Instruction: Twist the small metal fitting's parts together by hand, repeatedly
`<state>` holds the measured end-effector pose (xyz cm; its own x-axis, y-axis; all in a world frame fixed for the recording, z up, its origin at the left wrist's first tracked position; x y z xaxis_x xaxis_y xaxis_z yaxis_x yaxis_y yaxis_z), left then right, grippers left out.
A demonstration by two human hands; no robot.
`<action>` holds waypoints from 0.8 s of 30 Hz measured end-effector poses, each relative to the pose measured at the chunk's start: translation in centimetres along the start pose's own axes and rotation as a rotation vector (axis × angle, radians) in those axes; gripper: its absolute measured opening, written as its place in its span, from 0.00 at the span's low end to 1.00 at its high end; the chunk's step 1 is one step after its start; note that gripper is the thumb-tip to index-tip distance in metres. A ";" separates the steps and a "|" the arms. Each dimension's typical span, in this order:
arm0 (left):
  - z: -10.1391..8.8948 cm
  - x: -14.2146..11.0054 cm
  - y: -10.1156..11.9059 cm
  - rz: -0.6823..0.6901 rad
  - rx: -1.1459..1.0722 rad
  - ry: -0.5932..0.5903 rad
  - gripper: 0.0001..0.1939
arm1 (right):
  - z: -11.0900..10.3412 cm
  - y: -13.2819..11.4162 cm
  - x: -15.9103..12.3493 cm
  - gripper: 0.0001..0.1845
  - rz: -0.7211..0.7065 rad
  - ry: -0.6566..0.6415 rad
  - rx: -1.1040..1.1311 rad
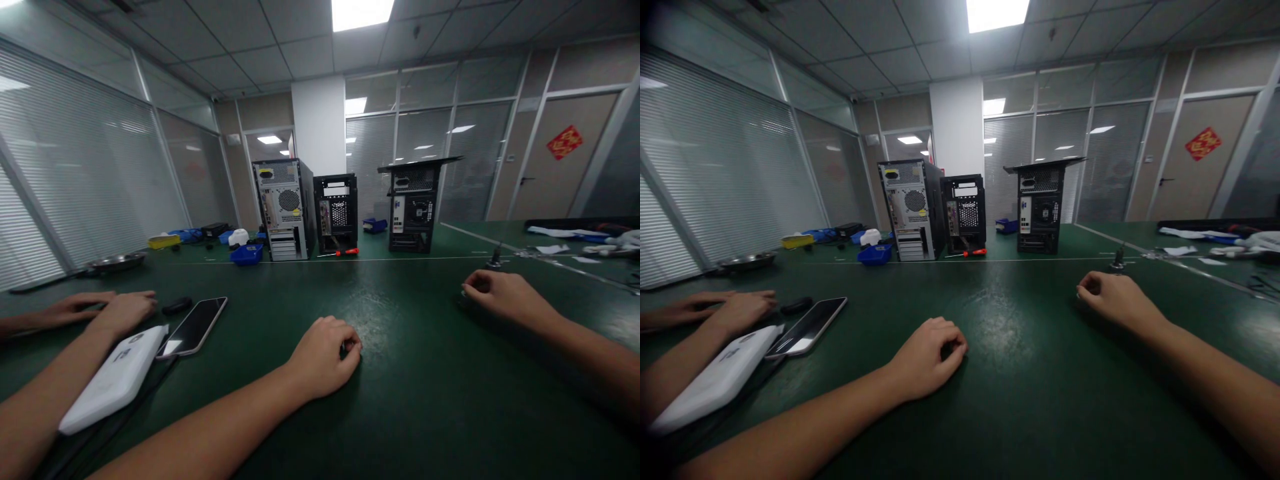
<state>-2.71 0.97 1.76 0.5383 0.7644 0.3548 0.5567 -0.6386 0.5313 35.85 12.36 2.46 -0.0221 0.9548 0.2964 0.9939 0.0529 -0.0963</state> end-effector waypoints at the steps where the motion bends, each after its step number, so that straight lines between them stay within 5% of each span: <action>1: 0.0 0.0 0.0 0.001 0.001 0.003 0.08 | 0.0 0.0 0.0 0.25 0.001 0.002 -0.001; 24: -0.1 0.0 0.3 -0.016 0.021 -0.014 0.08 | 0.4 -0.1 0.1 0.24 0.039 -0.033 0.030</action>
<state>-2.63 0.76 1.99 0.5379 0.7733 0.3356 0.5786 -0.6282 0.5201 35.72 12.58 2.15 0.0121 0.9655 0.2600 0.9905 0.0241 -0.1356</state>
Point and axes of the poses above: each hand's wrist, its own x-axis towards the middle knuckle, its own z-axis out of the palm, y = z × x, the point moved 4 cm from there along x, towards the middle knuckle, and after that the axes turned 12 degrees about -x, right-handed, at the moved point
